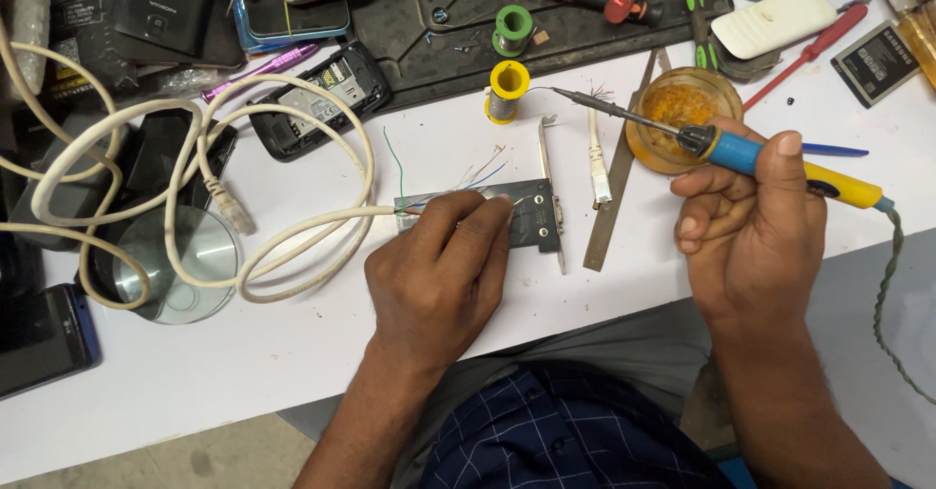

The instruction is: The person solders wires to a small circuit board using a soldering iron and solder wire. They repeatedly apply flux from a jar, heat the joints, and feed solder to secure the connections.

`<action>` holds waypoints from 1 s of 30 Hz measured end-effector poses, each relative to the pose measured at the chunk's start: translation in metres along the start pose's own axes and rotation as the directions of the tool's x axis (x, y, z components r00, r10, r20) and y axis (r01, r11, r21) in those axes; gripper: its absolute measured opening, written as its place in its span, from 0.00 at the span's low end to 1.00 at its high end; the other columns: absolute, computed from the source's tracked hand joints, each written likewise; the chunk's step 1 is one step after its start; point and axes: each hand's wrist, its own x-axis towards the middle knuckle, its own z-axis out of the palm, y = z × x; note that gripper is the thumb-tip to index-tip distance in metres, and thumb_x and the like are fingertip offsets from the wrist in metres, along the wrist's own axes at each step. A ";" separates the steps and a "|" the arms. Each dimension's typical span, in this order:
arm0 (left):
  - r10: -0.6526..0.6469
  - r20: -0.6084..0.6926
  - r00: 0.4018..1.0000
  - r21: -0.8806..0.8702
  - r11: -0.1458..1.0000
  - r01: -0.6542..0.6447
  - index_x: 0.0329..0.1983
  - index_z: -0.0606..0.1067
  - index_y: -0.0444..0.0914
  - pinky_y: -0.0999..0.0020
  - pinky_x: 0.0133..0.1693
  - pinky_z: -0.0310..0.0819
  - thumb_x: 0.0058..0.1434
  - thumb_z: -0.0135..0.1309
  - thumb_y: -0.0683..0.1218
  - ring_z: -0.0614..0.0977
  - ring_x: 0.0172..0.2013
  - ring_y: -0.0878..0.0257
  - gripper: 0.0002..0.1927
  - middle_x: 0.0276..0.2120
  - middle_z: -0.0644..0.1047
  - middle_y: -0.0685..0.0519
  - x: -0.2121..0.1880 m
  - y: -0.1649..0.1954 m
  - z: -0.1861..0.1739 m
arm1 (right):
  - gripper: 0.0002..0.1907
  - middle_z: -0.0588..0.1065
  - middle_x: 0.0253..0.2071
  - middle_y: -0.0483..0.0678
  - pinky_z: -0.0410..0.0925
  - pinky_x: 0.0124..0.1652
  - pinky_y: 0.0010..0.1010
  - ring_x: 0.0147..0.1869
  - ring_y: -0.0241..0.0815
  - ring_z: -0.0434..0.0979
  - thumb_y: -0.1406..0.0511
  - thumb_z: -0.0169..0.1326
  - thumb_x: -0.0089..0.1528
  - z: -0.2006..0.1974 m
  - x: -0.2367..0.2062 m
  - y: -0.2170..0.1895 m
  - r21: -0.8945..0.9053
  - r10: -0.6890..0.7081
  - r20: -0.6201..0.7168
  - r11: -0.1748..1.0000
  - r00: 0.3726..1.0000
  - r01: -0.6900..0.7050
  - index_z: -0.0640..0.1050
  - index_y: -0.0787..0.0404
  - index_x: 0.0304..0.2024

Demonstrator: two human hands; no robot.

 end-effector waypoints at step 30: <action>0.000 -0.005 1.000 -0.006 1.000 0.000 0.44 0.81 0.37 0.71 0.27 0.72 0.62 0.66 0.39 0.81 0.27 0.65 0.08 0.38 0.80 0.52 0.000 0.000 -0.002 | 0.26 0.78 0.34 0.60 0.69 0.27 0.23 0.26 0.39 0.75 0.54 0.39 0.83 0.003 0.002 0.000 0.032 0.000 0.002 0.999 1.000 0.000 0.74 0.74 0.56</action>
